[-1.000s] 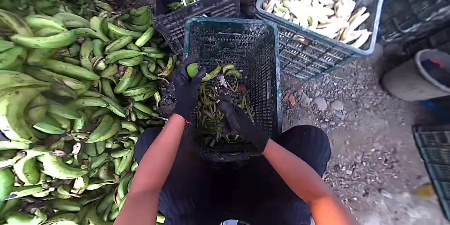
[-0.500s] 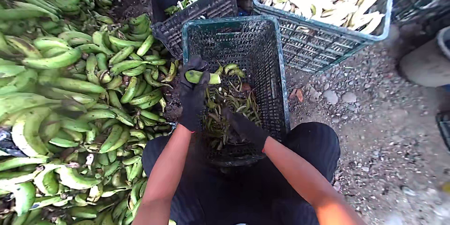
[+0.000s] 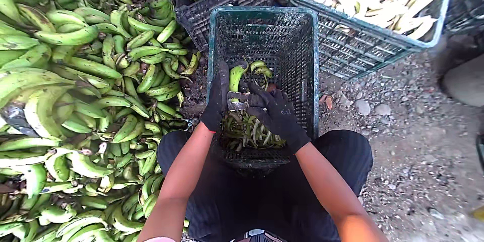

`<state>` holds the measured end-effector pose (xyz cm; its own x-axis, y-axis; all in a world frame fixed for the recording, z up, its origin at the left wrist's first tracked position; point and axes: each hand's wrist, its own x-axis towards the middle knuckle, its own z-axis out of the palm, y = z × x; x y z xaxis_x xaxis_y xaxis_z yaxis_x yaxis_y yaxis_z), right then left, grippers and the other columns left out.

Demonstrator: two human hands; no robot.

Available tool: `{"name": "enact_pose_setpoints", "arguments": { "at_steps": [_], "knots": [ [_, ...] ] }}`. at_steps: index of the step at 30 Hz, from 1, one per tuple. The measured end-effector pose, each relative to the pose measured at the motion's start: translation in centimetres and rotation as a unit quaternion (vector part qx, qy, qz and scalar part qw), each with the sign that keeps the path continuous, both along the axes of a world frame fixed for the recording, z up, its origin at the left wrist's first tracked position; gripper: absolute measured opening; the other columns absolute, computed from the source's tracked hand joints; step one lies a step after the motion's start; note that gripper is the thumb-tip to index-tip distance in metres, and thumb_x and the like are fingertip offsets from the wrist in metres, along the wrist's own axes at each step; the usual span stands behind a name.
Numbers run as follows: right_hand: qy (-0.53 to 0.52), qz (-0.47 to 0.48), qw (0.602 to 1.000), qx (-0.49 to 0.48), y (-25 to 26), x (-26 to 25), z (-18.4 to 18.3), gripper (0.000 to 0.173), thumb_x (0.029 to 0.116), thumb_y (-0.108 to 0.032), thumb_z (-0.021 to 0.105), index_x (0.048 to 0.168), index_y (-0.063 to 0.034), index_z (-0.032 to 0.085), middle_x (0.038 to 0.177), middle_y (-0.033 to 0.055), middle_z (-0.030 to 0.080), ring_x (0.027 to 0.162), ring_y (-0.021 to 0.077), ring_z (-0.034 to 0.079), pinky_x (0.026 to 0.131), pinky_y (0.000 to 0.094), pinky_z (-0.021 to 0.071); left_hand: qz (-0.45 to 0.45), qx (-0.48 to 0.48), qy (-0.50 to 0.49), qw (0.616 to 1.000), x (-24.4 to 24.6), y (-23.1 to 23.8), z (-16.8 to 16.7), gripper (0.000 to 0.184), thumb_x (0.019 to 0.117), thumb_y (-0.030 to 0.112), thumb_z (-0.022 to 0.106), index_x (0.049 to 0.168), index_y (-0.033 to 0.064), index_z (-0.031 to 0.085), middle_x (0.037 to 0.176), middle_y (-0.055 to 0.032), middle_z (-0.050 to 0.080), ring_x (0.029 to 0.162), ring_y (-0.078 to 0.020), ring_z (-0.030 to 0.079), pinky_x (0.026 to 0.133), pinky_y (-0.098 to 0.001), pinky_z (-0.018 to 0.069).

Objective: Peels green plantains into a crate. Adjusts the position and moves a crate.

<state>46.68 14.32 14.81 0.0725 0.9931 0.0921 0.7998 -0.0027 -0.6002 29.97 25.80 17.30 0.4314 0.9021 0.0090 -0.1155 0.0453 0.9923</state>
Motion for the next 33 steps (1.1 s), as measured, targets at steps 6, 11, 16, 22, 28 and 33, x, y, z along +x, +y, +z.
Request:
{"name": "enact_pose_setpoints", "arguments": {
  "at_steps": [6, 11, 16, 22, 28, 33],
  "knots": [
    [0.018, -0.041, 0.999, 0.004, -0.1, -0.8, -0.3, 0.071, 0.0932, -0.077, 0.043, 0.142, -0.0288, 0.061, 0.125, 0.0234, 0.061, 0.115, 0.0477, 0.056, 0.081, 0.0669, 0.0455, 0.033, -0.02, -0.01, 0.999, 0.3, -0.2, 0.1, 0.067, 0.1099, 0.044, 0.007, 0.129, 0.0046, 0.057, 0.093, -0.006, 0.069, 0.067, -0.0119, 0.065, 0.059, -0.0273, 0.0583],
    [0.047, -0.148, 0.986, -0.066, 2.0, 0.1, -1.0, 0.064, 0.0963, -0.066, 0.047, 0.146, -0.0281, 0.057, 0.135, 0.0276, 0.058, 0.125, 0.0504, 0.053, 0.092, 0.0713, 0.0434, 0.052, 0.027, 0.1, 0.993, 1.6, -1.9, -1.5, 0.071, 0.1089, 0.047, 0.007, 0.149, 0.0007, 0.042, 0.131, -0.0157, 0.06, 0.113, -0.0158, 0.062, 0.098, -0.0356, 0.053],
    [0.04, -0.208, 0.974, -0.08, 2.8, 1.1, -1.1, 0.064, 0.093, -0.071, 0.05, 0.144, -0.0341, 0.058, 0.141, 0.026, 0.055, 0.129, 0.0494, 0.05, 0.092, 0.0707, 0.0425, 0.081, -0.01, 0.248, 0.965, 2.9, -3.2, -0.5, 0.063, 0.1123, 0.038, 0.009, 0.146, -0.0017, 0.044, 0.132, -0.0251, 0.057, 0.119, -0.0278, 0.059, 0.103, -0.0477, 0.0479],
    [0.164, -0.229, 0.959, -0.031, 2.4, 5.5, -1.9, 0.045, 0.1091, -0.038, 0.042, 0.139, -0.0083, 0.06, 0.126, 0.0214, 0.067, 0.12, 0.0374, 0.062, 0.101, 0.0607, 0.0457, 0.007, -0.112, 0.096, 0.989, 1.2, -3.7, -2.1, 0.067, 0.1105, 0.049, 0.011, 0.132, 0.0051, 0.057, 0.088, -0.0089, 0.066, 0.068, -0.0175, 0.064, 0.062, -0.0351, 0.0578],
    [0.163, -0.083, 0.983, -0.019, 0.8, 1.4, -1.9, 0.065, 0.1032, -0.066, 0.033, 0.134, -0.0173, 0.063, 0.111, 0.0149, 0.069, 0.102, 0.0328, 0.066, 0.085, 0.0619, 0.051, 0.052, -0.011, 0.104, 0.993, 0.8, -1.7, -1.8, 0.051, 0.111, 0.041, 0.031, 0.142, 0.0061, 0.053, 0.128, -0.0098, 0.063, 0.111, -0.0117, 0.062, 0.097, -0.033, 0.0523],
    [0.112, -0.032, 0.99, -0.076, 0.2, -0.1, -2.7, 0.059, 0.1023, -0.059, 0.044, 0.142, -0.0183, 0.06, 0.136, 0.0221, 0.059, 0.123, 0.0434, 0.056, 0.097, 0.0684, 0.0446, 0.129, 0.079, 0.001, 0.989, 0.7, -0.3, -2.6, 0.056, 0.1105, 0.041, 0.024, 0.138, 0.0007, 0.052, 0.114, -0.0096, 0.067, 0.096, -0.0142, 0.068, 0.087, -0.0345, 0.0586]
  ]
}}
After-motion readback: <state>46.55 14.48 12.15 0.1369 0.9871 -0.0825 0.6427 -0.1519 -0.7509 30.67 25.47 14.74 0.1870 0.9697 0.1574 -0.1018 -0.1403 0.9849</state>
